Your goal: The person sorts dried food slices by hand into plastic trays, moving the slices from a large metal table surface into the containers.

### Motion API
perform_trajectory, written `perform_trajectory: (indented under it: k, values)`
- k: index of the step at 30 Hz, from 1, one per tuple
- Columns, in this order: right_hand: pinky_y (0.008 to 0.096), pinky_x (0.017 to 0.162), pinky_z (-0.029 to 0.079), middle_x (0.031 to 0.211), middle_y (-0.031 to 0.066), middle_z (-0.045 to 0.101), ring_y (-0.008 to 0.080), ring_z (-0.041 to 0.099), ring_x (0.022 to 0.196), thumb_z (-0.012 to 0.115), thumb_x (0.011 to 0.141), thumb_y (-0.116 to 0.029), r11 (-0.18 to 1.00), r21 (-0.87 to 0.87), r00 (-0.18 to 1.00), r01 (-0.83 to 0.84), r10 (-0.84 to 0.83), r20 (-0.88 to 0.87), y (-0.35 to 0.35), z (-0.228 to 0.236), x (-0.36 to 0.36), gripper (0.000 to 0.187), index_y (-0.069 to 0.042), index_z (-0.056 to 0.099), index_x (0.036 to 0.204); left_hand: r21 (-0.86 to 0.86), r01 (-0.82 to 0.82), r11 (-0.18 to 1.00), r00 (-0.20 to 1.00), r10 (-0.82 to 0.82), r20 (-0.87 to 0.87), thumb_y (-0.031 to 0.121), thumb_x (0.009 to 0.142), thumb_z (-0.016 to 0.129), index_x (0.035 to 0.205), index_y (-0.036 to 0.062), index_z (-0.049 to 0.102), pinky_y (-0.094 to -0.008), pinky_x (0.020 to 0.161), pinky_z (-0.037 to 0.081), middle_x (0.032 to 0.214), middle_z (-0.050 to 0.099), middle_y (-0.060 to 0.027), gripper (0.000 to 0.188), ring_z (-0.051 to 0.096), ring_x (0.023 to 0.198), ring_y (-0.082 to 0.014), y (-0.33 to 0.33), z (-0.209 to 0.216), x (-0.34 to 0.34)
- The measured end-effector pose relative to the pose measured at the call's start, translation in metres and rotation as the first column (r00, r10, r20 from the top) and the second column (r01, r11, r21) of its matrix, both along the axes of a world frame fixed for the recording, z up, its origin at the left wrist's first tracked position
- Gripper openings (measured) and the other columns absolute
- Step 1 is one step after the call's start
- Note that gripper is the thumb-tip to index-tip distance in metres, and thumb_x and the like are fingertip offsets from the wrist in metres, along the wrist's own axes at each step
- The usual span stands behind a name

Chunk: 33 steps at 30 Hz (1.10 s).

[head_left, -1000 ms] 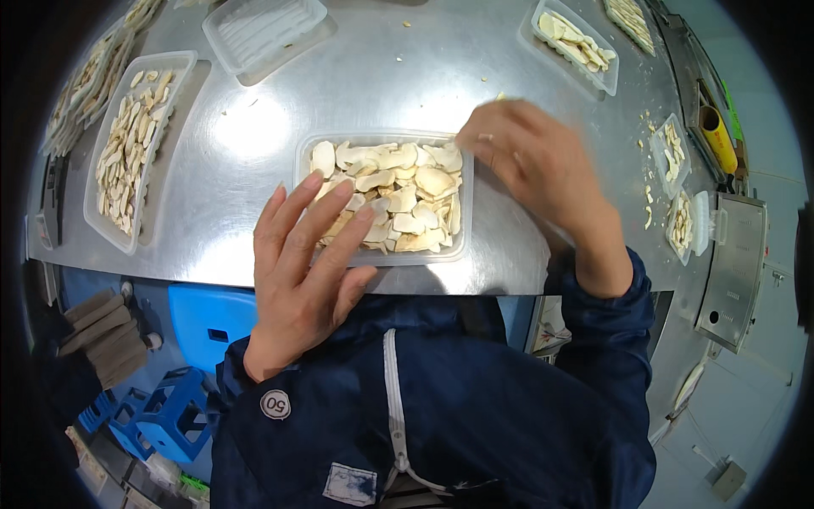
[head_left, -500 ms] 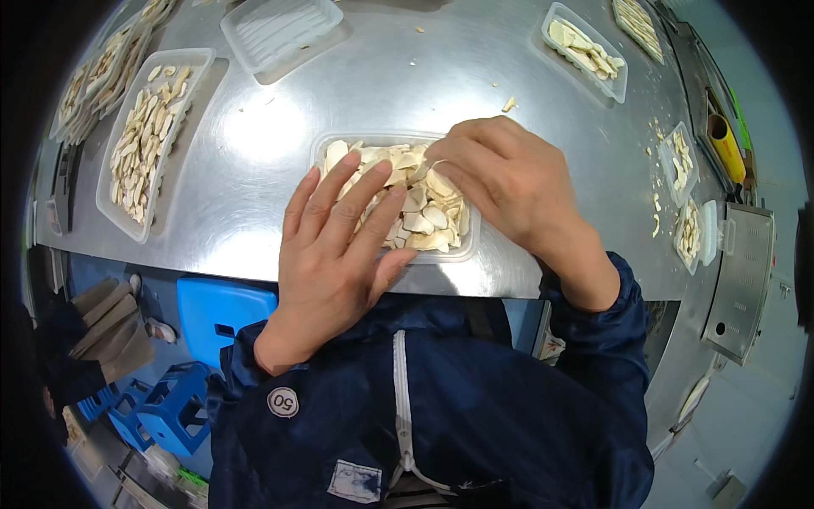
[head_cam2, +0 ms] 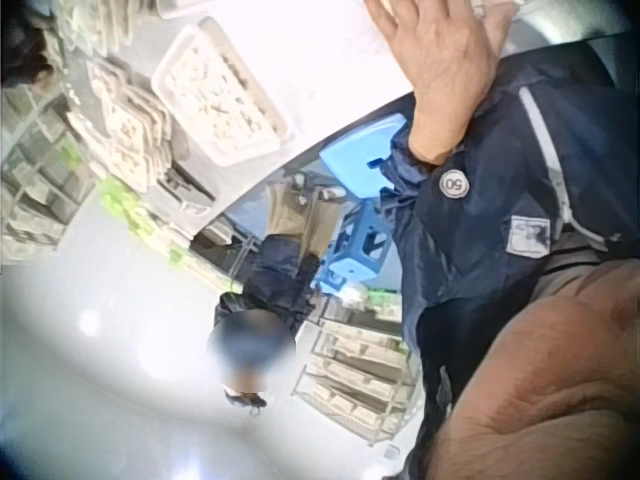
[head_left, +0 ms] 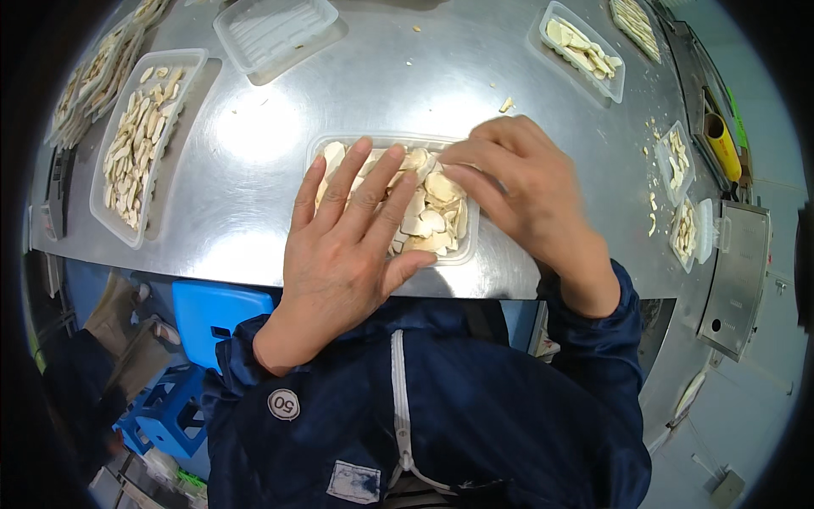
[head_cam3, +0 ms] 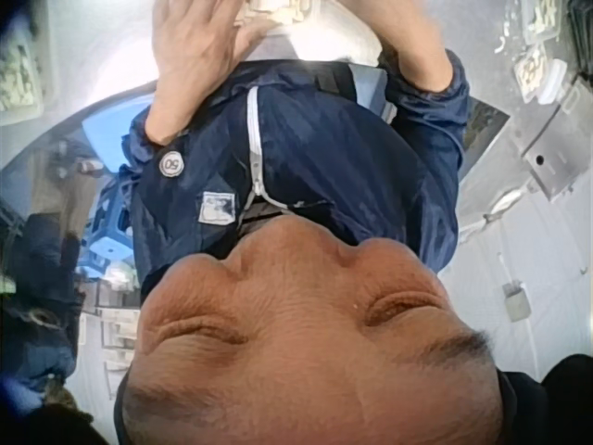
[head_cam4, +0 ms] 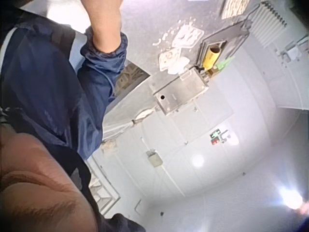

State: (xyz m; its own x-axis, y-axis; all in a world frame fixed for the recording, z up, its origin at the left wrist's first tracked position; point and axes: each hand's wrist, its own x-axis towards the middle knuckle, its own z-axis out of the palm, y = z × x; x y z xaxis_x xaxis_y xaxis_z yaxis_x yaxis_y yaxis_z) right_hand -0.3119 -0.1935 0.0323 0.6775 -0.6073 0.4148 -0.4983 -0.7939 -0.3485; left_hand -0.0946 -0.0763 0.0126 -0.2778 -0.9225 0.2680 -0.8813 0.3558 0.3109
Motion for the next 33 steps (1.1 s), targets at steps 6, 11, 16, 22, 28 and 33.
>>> perform_trajectory:
  k: [6,11,16,22,28,33]
  values:
    - [0.0368,0.070,0.054,0.090,0.0014,0.067,0.0231,0.063,0.083,0.085,0.086,-0.026,0.971,0.230,0.991,0.065,-0.037,-0.126,0.029,0.010,-0.017,0.022,-0.015,0.077,0.102,0.040,0.060,0.997,0.992,-0.064,0.109,0.076,0.093,0.050,0.158,0.0210,0.055,-0.0561,0.133,0.020,0.169,0.045,-0.0053,0.085,0.033,0.160,-0.0321,-0.008,0.002,-0.004]
    - [0.0364,0.071,0.053,0.088,0.0024,0.066,0.0225,0.065,0.083,0.088,0.085,-0.021,0.970,0.240,0.991,0.032,0.000,-0.132,0.030,0.005,-0.016,0.024,-0.015,0.076,0.104,0.073,0.071,0.995,0.988,-0.081,0.131,0.077,0.091,0.051,0.160,0.0219,0.053,-0.0555,0.133,0.019,0.170,0.044,-0.0046,0.089,0.032,0.161,-0.0313,-0.010,-0.004,-0.004]
    - [0.0364,0.071,0.054,0.089,0.0032,0.067,0.0234,0.065,0.083,0.088,0.085,-0.021,0.959,0.282,0.995,-0.019,0.045,-0.086,0.032,0.005,-0.020,0.027,-0.015,0.077,0.109,0.075,0.068,0.995,0.985,-0.078,0.152,0.078,0.090,0.052,0.159,0.0220,0.054,-0.0545,0.133,0.020,0.169,0.044,-0.0041,0.089,0.033,0.161,-0.0306,-0.011,-0.004,-0.006]
    - [0.0367,0.070,0.055,0.090,0.0029,0.068,0.0234,0.065,0.082,0.085,0.088,-0.025,0.950,0.291,0.982,0.113,-0.061,-0.181,0.030,0.012,-0.025,0.024,-0.012,0.077,0.108,0.088,0.070,0.994,0.989,-0.080,0.120,0.076,0.089,0.055,0.159,0.0235,0.054,-0.0541,0.133,0.020,0.170,0.044,-0.0041,0.088,0.033,0.161,-0.0302,-0.011,-0.001,-0.005]
    - [0.0363,0.070,0.055,0.089,0.0022,0.067,0.0226,0.065,0.082,0.085,0.088,-0.025,0.958,0.286,0.990,0.031,0.010,-0.140,0.034,0.007,-0.029,0.024,-0.013,0.077,0.107,0.106,0.075,0.991,0.989,-0.088,0.120,0.077,0.088,0.055,0.160,0.0244,0.053,-0.0540,0.134,0.020,0.170,0.043,-0.0034,0.089,0.032,0.161,-0.0303,-0.012,-0.003,-0.005]
    - [0.0364,0.070,0.055,0.091,0.0018,0.067,0.0227,0.065,0.082,0.085,0.087,-0.024,0.966,0.255,0.989,0.034,0.004,-0.147,0.036,0.008,-0.026,0.023,-0.014,0.077,0.106,0.111,0.078,0.991,0.990,-0.090,0.111,0.076,0.088,0.056,0.160,0.0241,0.053,-0.0550,0.133,0.021,0.171,0.042,-0.0039,0.089,0.032,0.161,-0.0307,-0.013,-0.003,-0.005]
